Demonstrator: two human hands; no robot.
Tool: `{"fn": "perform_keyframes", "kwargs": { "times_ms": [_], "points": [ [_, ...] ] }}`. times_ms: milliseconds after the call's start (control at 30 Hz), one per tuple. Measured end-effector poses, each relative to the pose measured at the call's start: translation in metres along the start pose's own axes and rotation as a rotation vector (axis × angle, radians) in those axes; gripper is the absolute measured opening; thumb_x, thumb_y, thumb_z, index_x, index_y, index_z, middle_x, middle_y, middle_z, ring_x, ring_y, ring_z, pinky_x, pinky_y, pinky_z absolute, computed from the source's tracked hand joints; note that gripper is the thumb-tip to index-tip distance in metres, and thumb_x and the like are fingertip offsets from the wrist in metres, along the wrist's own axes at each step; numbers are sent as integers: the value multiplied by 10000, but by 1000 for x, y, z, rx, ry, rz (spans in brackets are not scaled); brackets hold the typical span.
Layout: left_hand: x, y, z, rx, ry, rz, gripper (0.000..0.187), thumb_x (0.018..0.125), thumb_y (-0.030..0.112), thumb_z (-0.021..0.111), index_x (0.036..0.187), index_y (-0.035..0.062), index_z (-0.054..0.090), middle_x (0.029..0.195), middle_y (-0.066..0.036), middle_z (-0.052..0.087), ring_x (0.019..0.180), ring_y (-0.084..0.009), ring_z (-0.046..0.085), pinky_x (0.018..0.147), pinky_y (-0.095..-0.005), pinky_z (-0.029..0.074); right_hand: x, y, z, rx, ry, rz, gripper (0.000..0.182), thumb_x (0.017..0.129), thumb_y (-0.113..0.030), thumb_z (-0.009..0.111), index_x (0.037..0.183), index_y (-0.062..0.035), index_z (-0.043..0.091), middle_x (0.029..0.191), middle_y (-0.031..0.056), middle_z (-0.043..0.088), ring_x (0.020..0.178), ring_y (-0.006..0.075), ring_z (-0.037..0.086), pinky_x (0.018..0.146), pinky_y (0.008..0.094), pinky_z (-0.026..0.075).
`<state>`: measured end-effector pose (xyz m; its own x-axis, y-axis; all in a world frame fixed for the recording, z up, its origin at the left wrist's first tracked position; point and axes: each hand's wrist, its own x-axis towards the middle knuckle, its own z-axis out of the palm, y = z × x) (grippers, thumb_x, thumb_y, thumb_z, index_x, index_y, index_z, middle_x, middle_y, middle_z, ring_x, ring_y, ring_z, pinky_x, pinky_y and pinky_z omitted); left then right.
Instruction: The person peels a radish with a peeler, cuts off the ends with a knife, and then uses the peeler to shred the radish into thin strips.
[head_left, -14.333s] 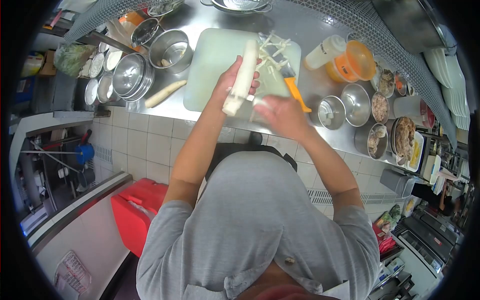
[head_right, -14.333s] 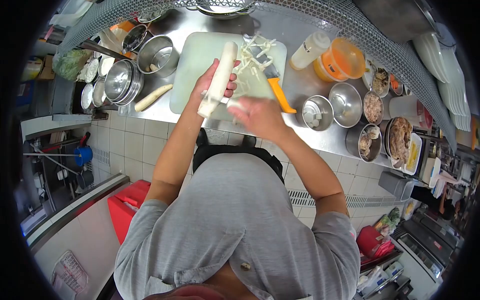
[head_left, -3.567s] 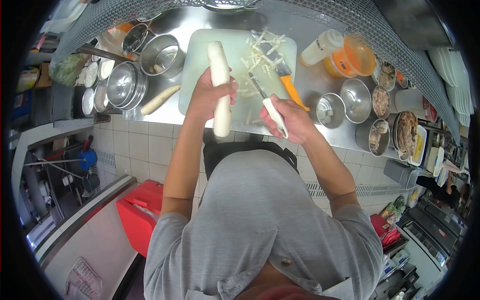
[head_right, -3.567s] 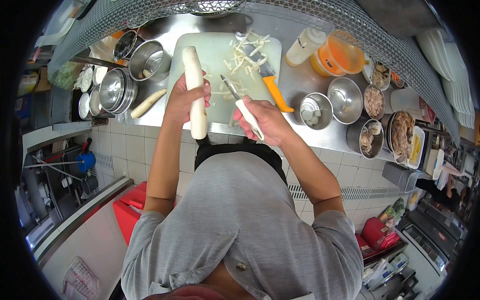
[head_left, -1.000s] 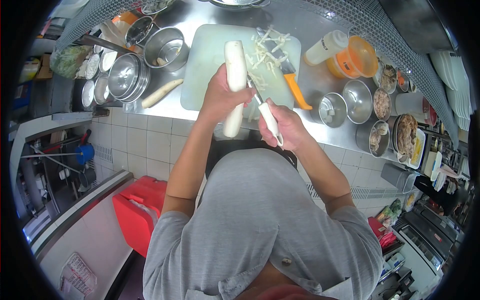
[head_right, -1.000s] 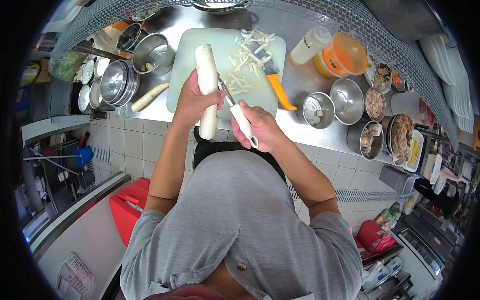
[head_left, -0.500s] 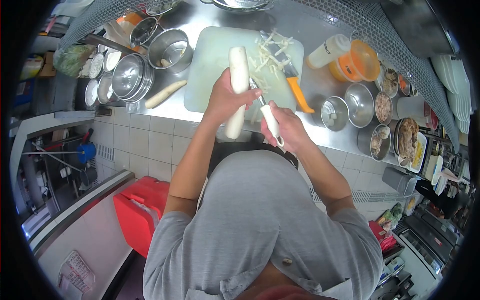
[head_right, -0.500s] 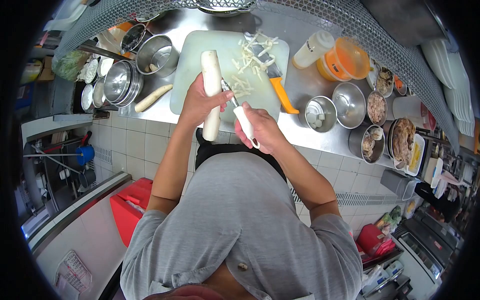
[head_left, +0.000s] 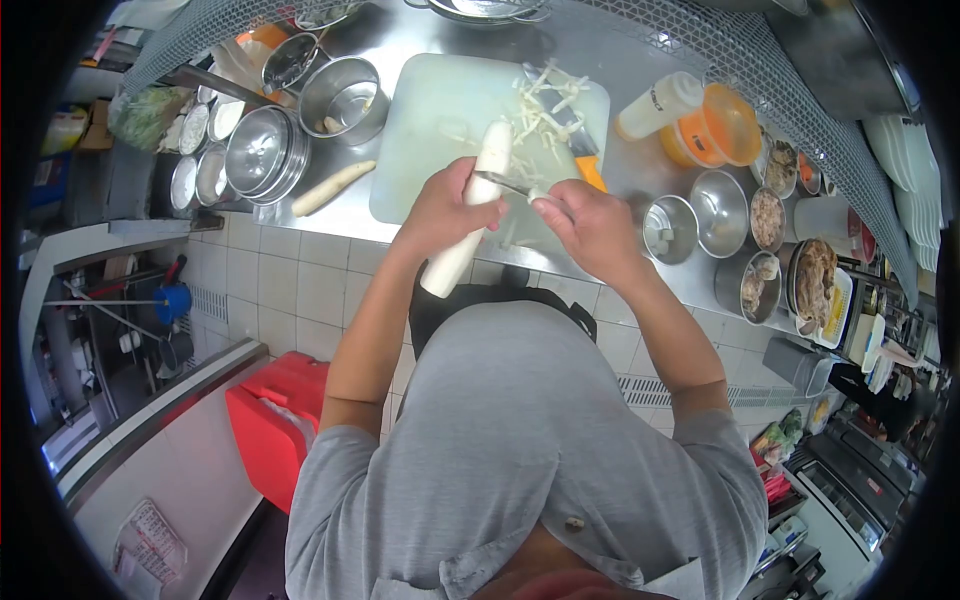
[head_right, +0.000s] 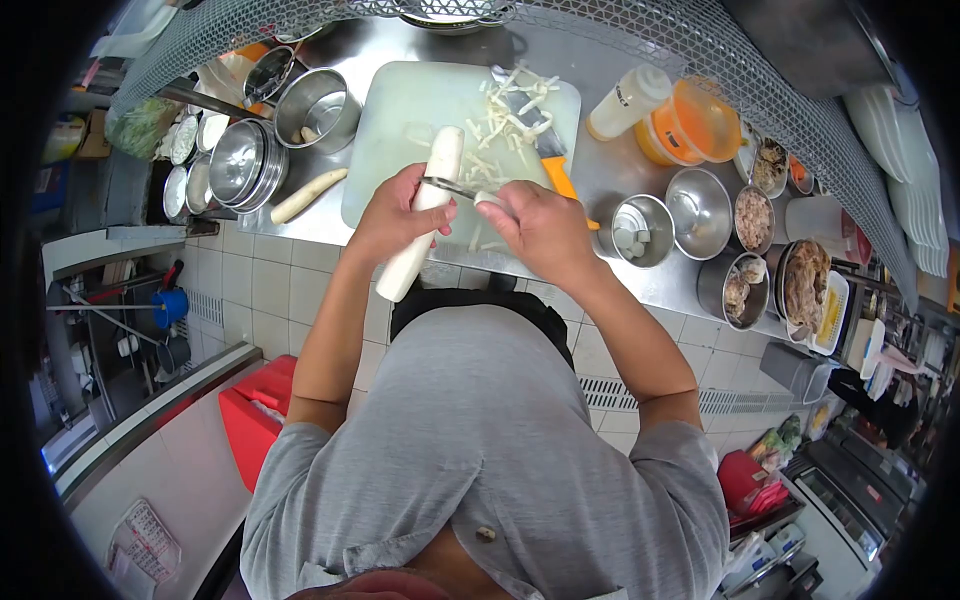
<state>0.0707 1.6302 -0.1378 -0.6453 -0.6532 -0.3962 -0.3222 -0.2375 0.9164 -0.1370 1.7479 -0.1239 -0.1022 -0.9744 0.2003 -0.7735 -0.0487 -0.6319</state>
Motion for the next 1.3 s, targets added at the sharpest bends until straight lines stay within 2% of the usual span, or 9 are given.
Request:
{"fn": "perform_keyframes", "kwargs": {
  "times_ms": [233,333,400,567,800,900,1000,1100,1300],
  "points": [
    [-10,-3,4,56,38,48,637,823,150,813,1373,-45,556,1029,-129,707,867,-195,692,810,-352,557,19,17,6,-104,55,-211,316,958,-374,718,890,-68,685,802,114,691,689,336,685,597,440,538],
    [-15,-9,5,178,57,95,653,812,180,816,1374,-37,564,1068,-153,714,957,-241,691,884,-371,543,47,57,3,-314,104,-74,324,959,-369,716,873,-58,684,792,130,686,696,356,687,603,452,538],
    [-15,-7,2,219,75,105,651,808,210,817,1362,-31,574,1093,-168,714,1013,-266,684,926,-375,530,52,54,-4,-170,148,-30,322,958,-361,717,886,-49,690,806,140,693,702,370,688,617,463,541],
    [-9,-7,-3,232,84,39,631,813,241,813,1337,-27,584,1110,-179,707,1028,-271,683,924,-372,522,23,10,3,-29,5,-189,274,948,-330,738,926,-58,713,842,125,707,735,361,691,645,443,549],
    [-9,-17,-1,134,87,101,641,848,219,805,1381,-33,553,1155,-163,694,1076,-225,656,948,-352,508,18,12,11,67,-75,-145,244,956,-283,746,1010,-45,726,837,133,698,710,338,675,640,417,533],
    [-8,-21,-1,115,75,177,571,902,154,800,1381,-18,543,951,-44,652,797,-108,614,730,-283,527,20,19,13,83,-136,-145,247,965,-281,736,1018,-40,722,803,151,676,685,344,653,619,418,512],
    [-13,-15,-1,115,54,71,665,860,193,798,1427,-28,528,1162,-149,694,1065,-213,654,951,-350,512,21,23,13,110,-208,-122,251,975,-282,723,1016,-34,720,780,167,654,661,350,626,603,422,491],
    [-19,-5,-2,91,27,1,647,862,191,796,1414,-27,538,1153,-150,696,1052,-217,656,944,-353,516,20,22,14,123,-208,-116,254,982,-283,715,1000,-30,719,770,172,644,648,353,609,597,424,482],
    [-19,-15,-3,176,71,103,568,868,156,782,1360,-23,562,1086,-136,698,935,-199,668,852,-343,540,21,21,16,129,-217,-118,266,984,-294,713,988,-28,719,763,170,643,647,348,610,599,422,485]
  ]
}}
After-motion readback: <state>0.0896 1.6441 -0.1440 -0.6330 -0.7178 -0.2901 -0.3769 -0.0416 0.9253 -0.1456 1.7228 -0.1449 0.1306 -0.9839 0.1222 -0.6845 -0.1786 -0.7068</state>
